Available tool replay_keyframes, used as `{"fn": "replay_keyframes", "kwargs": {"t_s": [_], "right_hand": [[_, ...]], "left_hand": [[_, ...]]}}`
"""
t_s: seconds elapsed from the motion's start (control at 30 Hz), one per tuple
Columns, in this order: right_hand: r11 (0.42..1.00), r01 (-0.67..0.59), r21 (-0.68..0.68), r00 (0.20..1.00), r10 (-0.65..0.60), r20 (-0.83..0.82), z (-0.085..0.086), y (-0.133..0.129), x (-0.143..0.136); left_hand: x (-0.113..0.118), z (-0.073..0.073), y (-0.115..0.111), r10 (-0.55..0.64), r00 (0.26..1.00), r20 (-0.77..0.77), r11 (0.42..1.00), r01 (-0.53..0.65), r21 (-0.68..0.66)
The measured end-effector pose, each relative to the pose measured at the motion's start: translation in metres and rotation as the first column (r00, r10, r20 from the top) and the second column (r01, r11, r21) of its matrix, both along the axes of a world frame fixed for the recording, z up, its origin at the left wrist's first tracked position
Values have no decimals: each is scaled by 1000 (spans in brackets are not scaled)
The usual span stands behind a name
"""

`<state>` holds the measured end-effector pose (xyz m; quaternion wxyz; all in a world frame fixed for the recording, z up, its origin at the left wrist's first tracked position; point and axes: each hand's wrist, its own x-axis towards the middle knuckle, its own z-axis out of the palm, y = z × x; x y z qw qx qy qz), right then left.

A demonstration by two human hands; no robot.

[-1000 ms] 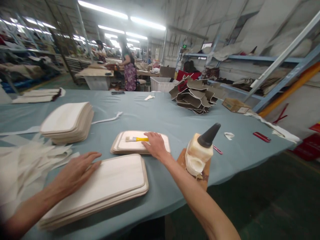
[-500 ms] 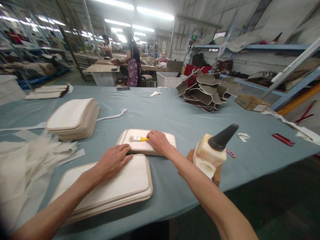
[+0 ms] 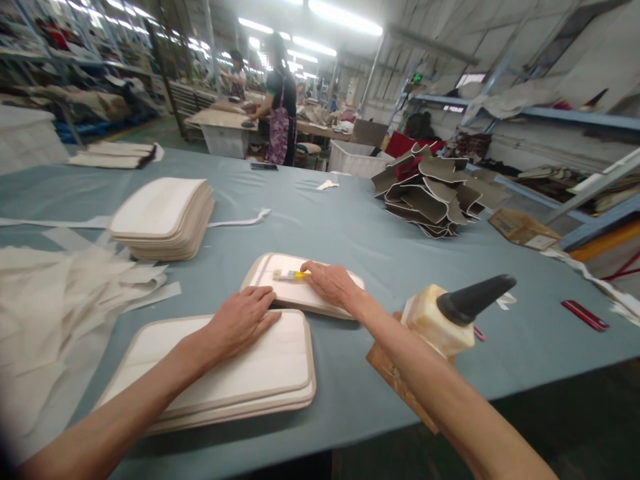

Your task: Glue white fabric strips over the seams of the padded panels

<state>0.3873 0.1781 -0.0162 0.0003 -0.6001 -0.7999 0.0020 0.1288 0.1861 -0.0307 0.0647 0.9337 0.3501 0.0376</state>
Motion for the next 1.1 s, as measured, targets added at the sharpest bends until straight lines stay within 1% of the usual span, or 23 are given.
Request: {"fn": "replay_keyframes", "kwargs": {"t_s": [0.13, 0.2, 0.3, 0.4, 0.5, 0.67, 0.77, 0.87, 1.1], "right_hand": [[999, 11, 38, 999, -9, -47, 6, 2, -8], [999, 17, 44, 999, -15, -43, 8, 6, -14], [1000, 20, 0, 1000, -20, 19, 11, 12, -21], [999, 25, -39, 998, -23, 51, 18, 16, -25], [998, 32, -60, 995, -25, 99, 31, 18, -32], [996, 44, -73, 969, -25, 246, 59, 27, -53], [996, 46, -75, 954, -22, 300, 70, 31, -59], [995, 48, -85, 949, -19, 314, 74, 27, -51], [984, 149, -96, 947, -114, 301, 73, 0, -5]], "left_hand": [[1, 0, 0, -1, 1000, -1, 1000, 1, -9], [2, 0, 0, 2, 1000, -3, 1000, -2, -14], [2, 2, 0, 5, 1000, -10, 1000, -6, -17], [3, 5, -1, 11, 1000, -24, 1000, -11, -15], [6, 8, -2, 21, 999, -36, 1000, -21, -11], [12, 11, -3, 35, 998, -54, 999, -35, -7], [13, 11, -2, 36, 997, -61, 999, -36, 0], [14, 8, -1, 29, 998, -59, 1000, -28, 12], [14, 4, 2, 5, 999, -36, 999, -4, 40]]}}
